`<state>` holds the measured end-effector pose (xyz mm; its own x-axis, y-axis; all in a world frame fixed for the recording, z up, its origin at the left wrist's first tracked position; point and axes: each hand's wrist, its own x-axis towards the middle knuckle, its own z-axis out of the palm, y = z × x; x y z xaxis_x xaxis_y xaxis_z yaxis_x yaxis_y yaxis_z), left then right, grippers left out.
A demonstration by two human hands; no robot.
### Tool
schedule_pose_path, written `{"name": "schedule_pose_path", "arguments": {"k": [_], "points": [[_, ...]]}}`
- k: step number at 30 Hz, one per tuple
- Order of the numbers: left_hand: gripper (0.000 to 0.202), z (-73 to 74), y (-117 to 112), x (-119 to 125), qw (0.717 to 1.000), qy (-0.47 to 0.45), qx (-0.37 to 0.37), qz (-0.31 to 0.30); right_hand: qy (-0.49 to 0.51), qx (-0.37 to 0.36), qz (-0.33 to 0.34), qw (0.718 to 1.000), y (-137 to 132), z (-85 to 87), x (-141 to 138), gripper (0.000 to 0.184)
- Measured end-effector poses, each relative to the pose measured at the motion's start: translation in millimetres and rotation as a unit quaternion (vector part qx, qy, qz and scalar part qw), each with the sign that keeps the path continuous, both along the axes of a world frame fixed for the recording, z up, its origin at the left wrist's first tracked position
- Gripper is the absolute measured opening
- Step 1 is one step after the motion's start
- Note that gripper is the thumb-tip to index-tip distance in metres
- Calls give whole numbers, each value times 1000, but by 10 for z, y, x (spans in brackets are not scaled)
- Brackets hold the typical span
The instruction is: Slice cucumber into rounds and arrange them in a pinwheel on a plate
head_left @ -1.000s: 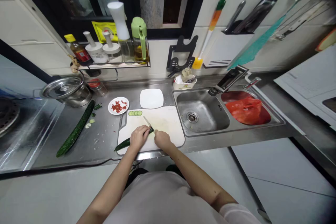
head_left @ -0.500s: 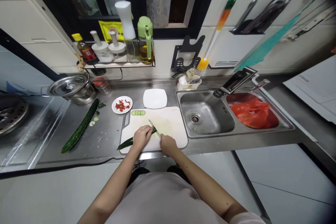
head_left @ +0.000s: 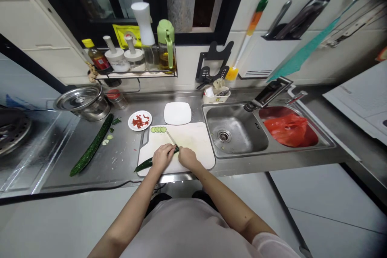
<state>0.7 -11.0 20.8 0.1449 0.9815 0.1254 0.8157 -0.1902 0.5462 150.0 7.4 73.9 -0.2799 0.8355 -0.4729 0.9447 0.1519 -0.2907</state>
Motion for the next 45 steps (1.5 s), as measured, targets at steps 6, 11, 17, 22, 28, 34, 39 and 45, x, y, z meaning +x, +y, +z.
{"name": "schedule_pose_path", "arguments": {"k": [6,11,17,22,28,34,39,45], "points": [[26,55,-8,6,1000,20,12,2,30,-10,-22,999,86,-48,65,33],[27,98,-8,35,999,50,0,3,32,-8,-33,999,50,1,227,33],[28,123,-84,61,999,11,10,43,-40,58,-45,996,-144,46,375,35],[26,170,-131,94,987,-65,20,148,-45,126,-59,989,-248,73,434,49],[55,257,0,194,943,-206,-26,261,-19,142,-65,988,-291,90,408,53],[79,288,176,232,927,-257,-41,270,-21,176,-52,983,-330,112,403,54],[66,185,300,161,928,-280,-47,242,-31,204,-29,978,-355,122,465,53],[29,95,417,66,952,-248,-92,154,-42,208,-3,977,-369,107,563,50]]}}
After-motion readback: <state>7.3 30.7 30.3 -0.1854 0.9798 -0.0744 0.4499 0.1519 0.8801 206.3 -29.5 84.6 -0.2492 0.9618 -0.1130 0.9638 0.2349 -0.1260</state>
